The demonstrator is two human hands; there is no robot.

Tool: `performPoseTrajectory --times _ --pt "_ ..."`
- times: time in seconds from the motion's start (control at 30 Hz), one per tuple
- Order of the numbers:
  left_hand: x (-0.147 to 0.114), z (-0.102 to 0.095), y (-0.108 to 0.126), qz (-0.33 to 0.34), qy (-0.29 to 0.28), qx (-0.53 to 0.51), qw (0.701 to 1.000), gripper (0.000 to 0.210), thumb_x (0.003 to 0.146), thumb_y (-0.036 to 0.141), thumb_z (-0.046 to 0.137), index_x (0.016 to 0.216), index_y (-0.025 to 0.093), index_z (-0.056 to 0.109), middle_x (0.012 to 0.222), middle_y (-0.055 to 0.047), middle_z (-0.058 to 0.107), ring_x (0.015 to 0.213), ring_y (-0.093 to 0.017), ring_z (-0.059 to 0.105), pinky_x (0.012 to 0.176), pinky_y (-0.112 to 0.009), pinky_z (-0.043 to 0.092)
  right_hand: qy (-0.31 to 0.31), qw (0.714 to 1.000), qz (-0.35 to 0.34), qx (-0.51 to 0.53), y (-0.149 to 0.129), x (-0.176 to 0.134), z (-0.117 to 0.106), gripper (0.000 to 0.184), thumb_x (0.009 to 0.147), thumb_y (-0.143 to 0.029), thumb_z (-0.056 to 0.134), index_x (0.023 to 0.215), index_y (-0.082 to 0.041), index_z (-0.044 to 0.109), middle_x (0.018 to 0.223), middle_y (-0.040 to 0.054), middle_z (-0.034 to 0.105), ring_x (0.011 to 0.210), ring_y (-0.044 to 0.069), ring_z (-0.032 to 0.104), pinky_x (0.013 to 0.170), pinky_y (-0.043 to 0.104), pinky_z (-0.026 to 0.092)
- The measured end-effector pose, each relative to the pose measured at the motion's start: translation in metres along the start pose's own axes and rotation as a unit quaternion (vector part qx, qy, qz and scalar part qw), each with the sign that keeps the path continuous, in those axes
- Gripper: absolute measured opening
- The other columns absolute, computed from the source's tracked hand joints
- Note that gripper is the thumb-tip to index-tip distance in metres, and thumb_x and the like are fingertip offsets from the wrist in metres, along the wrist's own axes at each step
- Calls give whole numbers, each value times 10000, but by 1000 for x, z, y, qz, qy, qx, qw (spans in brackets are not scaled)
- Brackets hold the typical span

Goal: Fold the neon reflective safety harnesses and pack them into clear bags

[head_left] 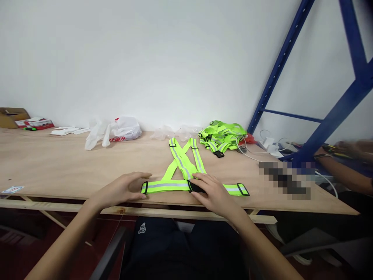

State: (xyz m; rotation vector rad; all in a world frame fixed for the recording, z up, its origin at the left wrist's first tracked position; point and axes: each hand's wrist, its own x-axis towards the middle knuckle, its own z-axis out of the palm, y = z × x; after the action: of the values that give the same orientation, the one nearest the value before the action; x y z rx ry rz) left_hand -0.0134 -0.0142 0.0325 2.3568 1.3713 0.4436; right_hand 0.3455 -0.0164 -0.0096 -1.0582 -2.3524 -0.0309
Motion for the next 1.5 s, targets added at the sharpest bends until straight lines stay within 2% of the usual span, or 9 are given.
performPoseTrajectory --times 0.33,0.47,0.67,0.8,0.9,1.13,1.33,1.43,1.5 --pt "1 26 -9 27 106 -67 992 497 866 544 631 1250 230 660 1199 -78 697 1082 -263 653 955 -345 524 69 993 -59 -71 1 -18 12 230 978 -204 532 1101 -204 726 1168 96 733 1140 265 645 984 484 514" --pt "0 29 -13 31 161 -91 982 469 866 515 654 1233 223 663 959 -43 700 871 -202 662 801 -290 550 91 986 -64 -122 -11 -16 14 252 981 -173 492 1076 -173 725 1205 100 718 1091 270 635 930 451 511" --pt "2 31 -10 34 217 -172 960 466 847 477 699 1230 215 656 797 -17 651 743 -171 617 691 -274 538 56 988 -33 -140 -20 -17 20 298 975 -175 477 1192 -150 680 1256 118 682 1089 267 592 933 431 472" --pt "3 35 -11 21 229 -233 945 463 833 447 728 1223 207 660 880 -48 690 766 -174 622 700 -288 549 -16 988 -21 -150 -25 -14 15 422 936 -119 482 1333 -194 605 1248 115 660 1069 268 562 911 424 458" --pt "4 40 -10 20 251 -289 924 462 815 417 757 1208 191 668 1015 -87 713 827 -183 641 751 -305 570 -56 988 -4 -145 -32 -10 7 363 980 -241 493 1324 -234 608 1240 113 642 1079 280 542 898 424 448" --pt "37 40 23 120 320 -411 845 379 778 307 816 1104 159 689 1128 -128 717 928 -208 683 832 -314 581 -70 986 12 -148 -42 -6 9 402 1006 -452 467 1287 -204 612 1210 122 641 1112 301 529 934 446 421" --pt "110 55 104 194 228 -525 797 380 747 340 837 1031 158 662 1048 -100 721 810 -157 679 733 -268 570 -62 987 14 -150 -46 -7 14 461 996 -493 466 1287 -168 615 1175 130 669 1049 301 556 910 450 436" --pt "142 86 142 180 98 -571 795 430 700 353 861 1006 143 644 1020 -87 704 737 -107 644 716 -240 545 -62 987 24 -144 -46 -10 15 452 982 -462 502 1276 -140 622 1154 149 684 1041 307 573 908 452 449" --pt "155 108 155 134 9 -565 814 459 681 330 868 1024 133 635 1011 -87 686 728 -98 630 697 -234 530 -69 988 31 -135 -46 -13 15 388 971 -390 529 1226 -122 649 1141 155 698 1065 309 587 946 453 449"
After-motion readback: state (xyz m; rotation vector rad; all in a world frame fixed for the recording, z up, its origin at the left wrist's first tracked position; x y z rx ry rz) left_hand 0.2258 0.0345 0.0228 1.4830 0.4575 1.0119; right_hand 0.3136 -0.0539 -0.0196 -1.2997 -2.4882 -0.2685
